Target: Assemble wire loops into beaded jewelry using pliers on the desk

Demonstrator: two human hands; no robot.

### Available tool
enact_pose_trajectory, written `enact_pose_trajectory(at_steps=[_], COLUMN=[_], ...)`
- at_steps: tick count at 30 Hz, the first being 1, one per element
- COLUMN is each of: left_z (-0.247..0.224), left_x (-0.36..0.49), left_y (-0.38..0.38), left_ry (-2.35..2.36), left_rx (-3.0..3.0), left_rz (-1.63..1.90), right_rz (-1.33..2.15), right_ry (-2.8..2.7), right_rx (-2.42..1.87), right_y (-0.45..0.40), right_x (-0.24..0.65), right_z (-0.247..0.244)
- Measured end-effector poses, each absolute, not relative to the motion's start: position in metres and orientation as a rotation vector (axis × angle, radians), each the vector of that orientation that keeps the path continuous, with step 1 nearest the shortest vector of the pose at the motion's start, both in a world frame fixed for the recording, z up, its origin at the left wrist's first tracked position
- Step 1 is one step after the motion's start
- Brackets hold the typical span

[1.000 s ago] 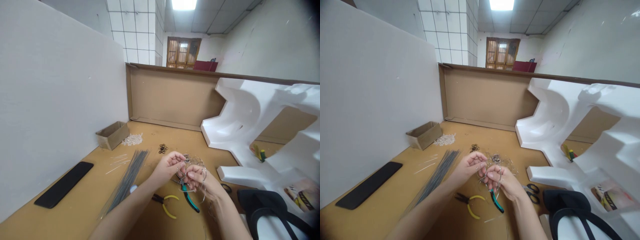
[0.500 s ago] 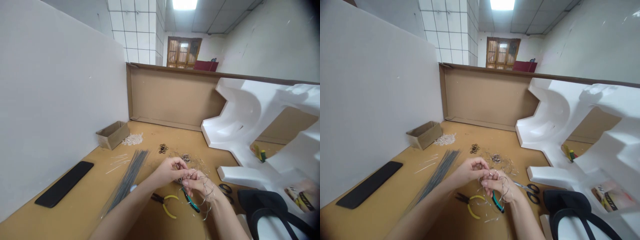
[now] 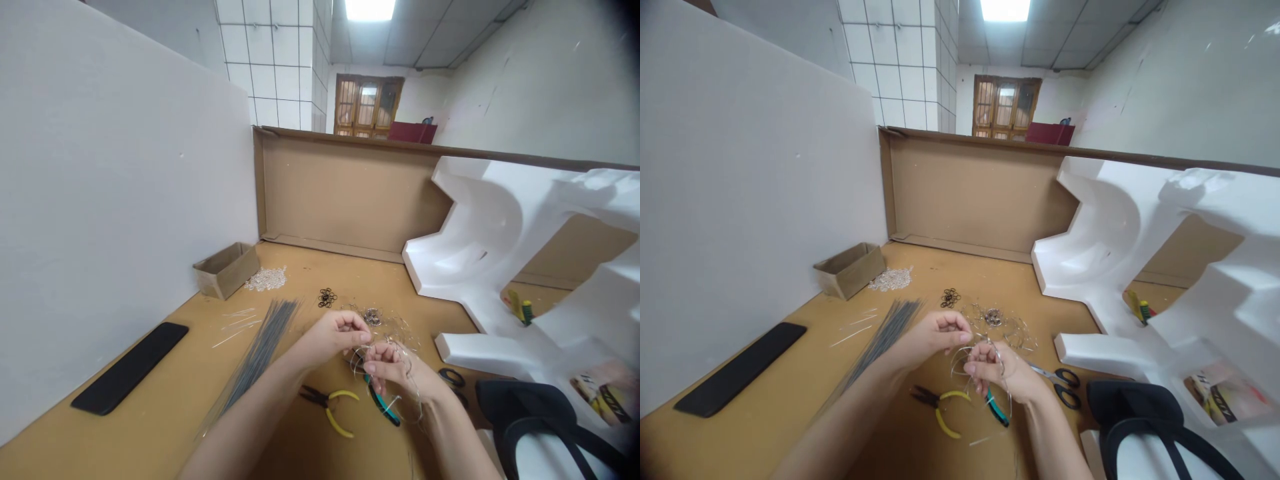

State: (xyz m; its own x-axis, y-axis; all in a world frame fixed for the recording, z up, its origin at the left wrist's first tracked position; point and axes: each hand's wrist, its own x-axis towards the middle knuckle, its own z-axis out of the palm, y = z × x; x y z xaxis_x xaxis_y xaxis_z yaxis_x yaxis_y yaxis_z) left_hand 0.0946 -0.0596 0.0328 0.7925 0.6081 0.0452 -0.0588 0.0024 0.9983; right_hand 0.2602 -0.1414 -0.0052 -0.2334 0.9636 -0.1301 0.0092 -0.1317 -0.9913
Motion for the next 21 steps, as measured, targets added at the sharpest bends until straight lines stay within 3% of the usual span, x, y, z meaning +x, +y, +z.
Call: enact_pose_trajectory(at_steps=[21], left_z=[0.021], left_x=[0.1], left_y=[-0.055], left_ry=[0.292], left_rx=[1.302], left_rz=[0.483], right_rz=[1.54], right_ry=[-1.28], right_rx=[-1.052], right_y=[-0.142], right_x=[0.266], right_z=[-0.011])
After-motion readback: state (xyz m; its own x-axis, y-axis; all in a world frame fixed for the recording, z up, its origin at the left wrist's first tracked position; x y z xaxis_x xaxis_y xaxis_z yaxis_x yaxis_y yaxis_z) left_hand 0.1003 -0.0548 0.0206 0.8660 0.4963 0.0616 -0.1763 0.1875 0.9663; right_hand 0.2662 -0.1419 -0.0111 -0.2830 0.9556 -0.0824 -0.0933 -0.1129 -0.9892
